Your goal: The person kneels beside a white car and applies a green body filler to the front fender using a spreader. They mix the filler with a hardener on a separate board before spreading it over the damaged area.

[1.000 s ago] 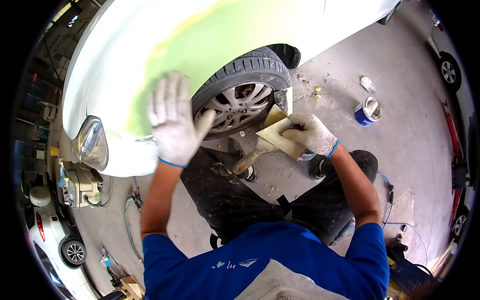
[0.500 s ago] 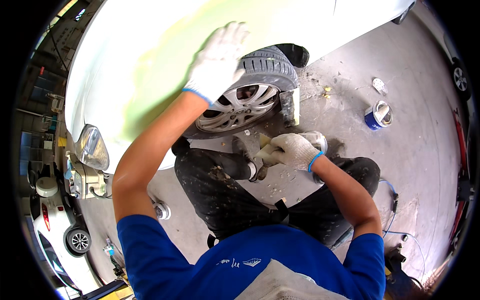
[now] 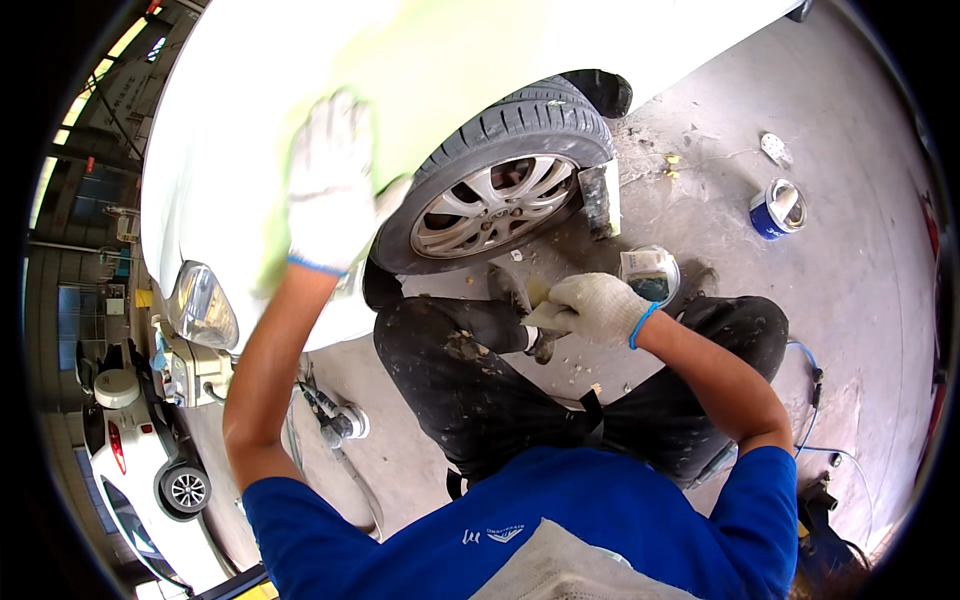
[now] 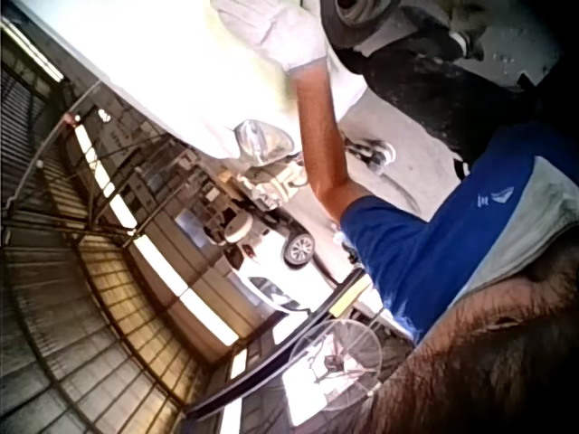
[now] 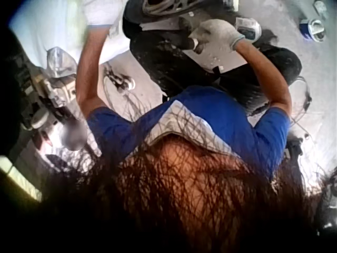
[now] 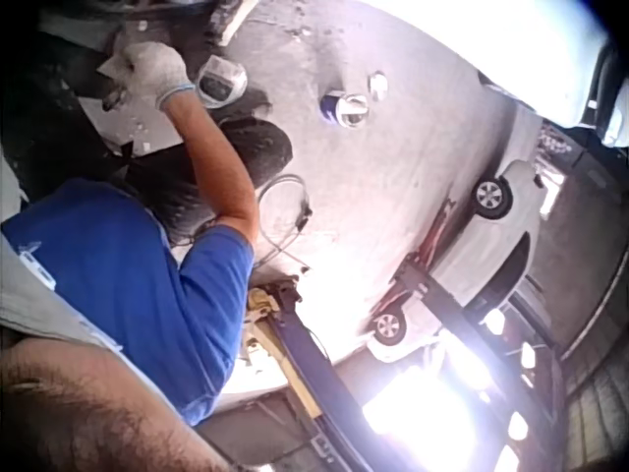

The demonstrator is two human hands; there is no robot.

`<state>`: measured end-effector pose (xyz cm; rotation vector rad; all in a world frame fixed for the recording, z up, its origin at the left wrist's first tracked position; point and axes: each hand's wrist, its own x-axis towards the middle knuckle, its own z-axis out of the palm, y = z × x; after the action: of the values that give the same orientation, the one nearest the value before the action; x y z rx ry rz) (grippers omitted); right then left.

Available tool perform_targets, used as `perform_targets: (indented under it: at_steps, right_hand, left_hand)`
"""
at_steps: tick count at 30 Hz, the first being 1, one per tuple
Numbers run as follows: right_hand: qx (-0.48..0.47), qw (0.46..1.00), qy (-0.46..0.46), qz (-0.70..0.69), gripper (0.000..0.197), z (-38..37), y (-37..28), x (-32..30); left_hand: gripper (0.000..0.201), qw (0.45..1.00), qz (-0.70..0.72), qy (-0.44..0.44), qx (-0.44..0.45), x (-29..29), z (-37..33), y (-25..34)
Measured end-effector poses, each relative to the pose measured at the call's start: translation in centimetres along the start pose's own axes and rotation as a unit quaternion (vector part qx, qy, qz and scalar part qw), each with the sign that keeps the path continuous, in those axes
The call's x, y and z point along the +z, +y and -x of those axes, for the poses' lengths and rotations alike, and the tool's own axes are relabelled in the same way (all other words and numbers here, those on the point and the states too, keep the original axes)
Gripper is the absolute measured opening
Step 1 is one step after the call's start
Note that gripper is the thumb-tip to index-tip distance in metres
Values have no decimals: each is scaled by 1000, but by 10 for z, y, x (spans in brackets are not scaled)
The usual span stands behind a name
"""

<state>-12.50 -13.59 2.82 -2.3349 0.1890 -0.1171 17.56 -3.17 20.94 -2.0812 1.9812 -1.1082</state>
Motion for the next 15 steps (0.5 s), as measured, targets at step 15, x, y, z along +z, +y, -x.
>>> perform_targets:
  at_steps: [15]
  right_hand:
    - [37,993,-62,96,16,6,9,19]
  left_hand:
    - [90,982,-133,-56,125,37,-254,144]
